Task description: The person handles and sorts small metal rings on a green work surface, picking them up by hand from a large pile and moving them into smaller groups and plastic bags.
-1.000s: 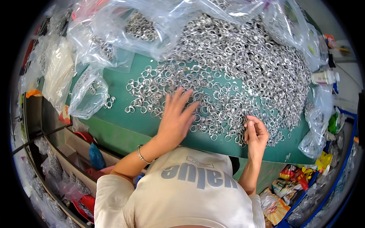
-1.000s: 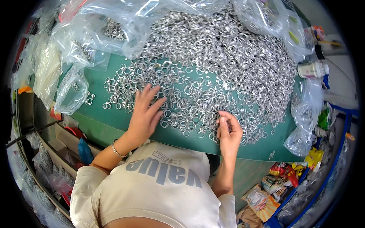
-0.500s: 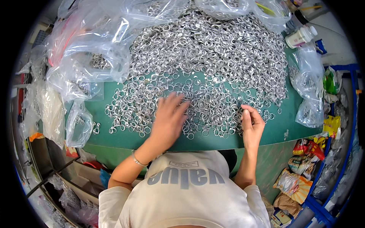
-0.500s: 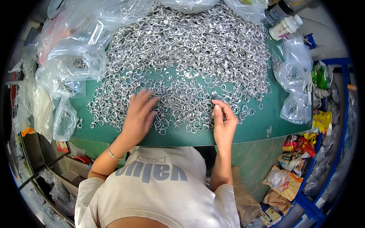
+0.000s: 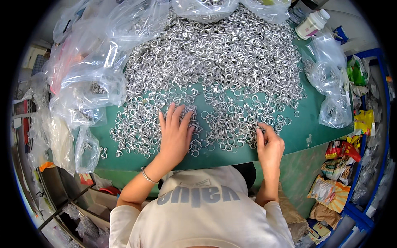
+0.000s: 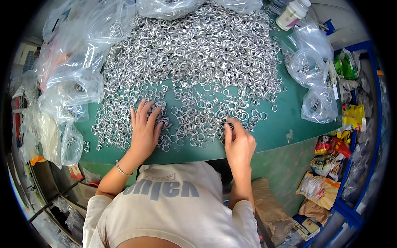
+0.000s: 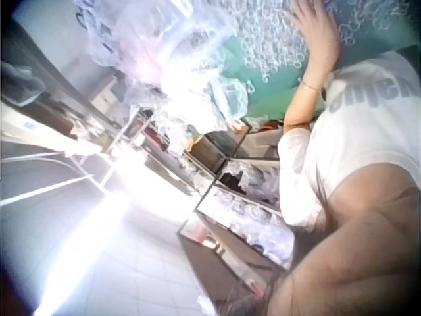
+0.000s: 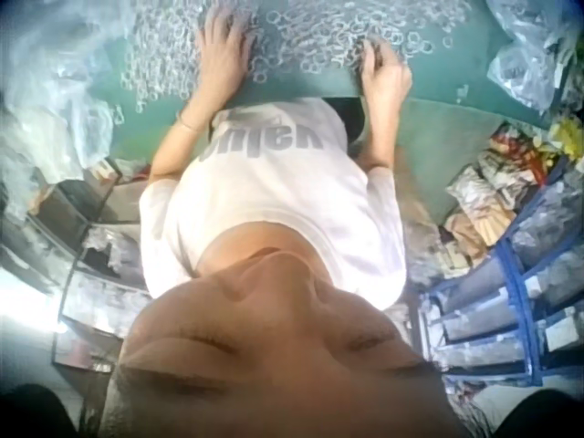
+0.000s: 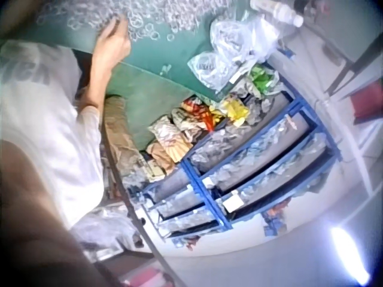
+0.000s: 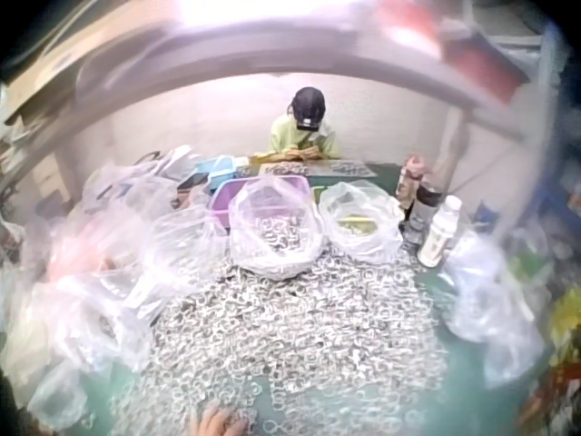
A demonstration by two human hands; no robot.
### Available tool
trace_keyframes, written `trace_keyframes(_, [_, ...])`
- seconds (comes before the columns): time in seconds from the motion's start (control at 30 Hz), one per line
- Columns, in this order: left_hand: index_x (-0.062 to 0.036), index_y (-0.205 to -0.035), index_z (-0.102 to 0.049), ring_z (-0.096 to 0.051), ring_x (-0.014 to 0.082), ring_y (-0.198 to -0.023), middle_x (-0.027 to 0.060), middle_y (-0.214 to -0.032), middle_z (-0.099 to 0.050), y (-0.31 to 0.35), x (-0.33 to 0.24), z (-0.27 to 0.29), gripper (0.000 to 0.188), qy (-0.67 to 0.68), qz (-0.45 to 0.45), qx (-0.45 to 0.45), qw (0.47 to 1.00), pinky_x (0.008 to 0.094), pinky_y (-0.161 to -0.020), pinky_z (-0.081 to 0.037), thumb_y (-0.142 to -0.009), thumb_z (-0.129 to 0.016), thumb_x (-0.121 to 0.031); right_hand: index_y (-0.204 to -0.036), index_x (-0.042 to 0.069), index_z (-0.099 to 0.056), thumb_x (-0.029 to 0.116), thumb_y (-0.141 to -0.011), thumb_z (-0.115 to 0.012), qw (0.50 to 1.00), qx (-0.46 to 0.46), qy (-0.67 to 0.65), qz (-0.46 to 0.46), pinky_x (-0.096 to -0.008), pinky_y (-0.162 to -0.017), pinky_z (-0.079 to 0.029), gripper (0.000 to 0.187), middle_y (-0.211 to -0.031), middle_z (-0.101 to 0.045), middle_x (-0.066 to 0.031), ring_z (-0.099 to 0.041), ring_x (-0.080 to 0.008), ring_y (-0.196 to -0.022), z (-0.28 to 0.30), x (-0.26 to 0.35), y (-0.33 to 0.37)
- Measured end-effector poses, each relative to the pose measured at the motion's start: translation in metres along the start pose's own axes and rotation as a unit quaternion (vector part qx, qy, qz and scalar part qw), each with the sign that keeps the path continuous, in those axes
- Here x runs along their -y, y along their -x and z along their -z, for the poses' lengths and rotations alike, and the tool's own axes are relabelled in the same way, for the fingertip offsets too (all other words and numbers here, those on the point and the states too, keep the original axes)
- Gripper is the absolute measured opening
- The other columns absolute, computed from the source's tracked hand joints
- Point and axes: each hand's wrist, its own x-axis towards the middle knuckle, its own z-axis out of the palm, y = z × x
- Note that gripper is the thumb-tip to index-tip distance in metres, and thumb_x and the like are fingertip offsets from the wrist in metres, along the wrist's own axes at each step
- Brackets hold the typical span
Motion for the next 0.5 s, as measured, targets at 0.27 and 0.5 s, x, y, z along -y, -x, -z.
trace_keyframes(0.27, [-0.0105, -0.132, -0.048, -0.025, 0.0362, -0.136, 0.0113, -0.142, -0.036, -0.023, -0.053, -0.019, 0.054, 0.035, -0.196, 0.124, 0.972, 0.0659, -0.104, -0.019, -0.082, -0.064, -0.025, -0.107, 0.007, -0.062, 0.013, -0.086, -0.06, 0.996, 0.01, 0.047, 0.073, -0.0426, -0.05, -0.046, 0.022, -0.065, -0.062, -0.0139, -0.061, -0.0331, -0.054, -0.018, 0.013, 0.019])
trace_keyframes(0.5, [-0.0064, -0.128, -0.049, -0.023, 0.0406, -0.135, 0.0148, -0.138, -0.037, -0.011, -0.033, -0.007, 0.048, -0.046, -0.076, 0.088, 0.992, 0.0668, -0.105, -0.015, -0.082, -0.061, -0.012, -0.113, 0.008, -0.057, 0.015, -0.086, -0.062, 0.999, -0.032, 0.04, -0.019, -0.0409, -0.046, -0.044, 0.029, -0.059, -0.059, -0.0102, -0.058, -0.0301, -0.049, -0.006, -0.014, 0.026])
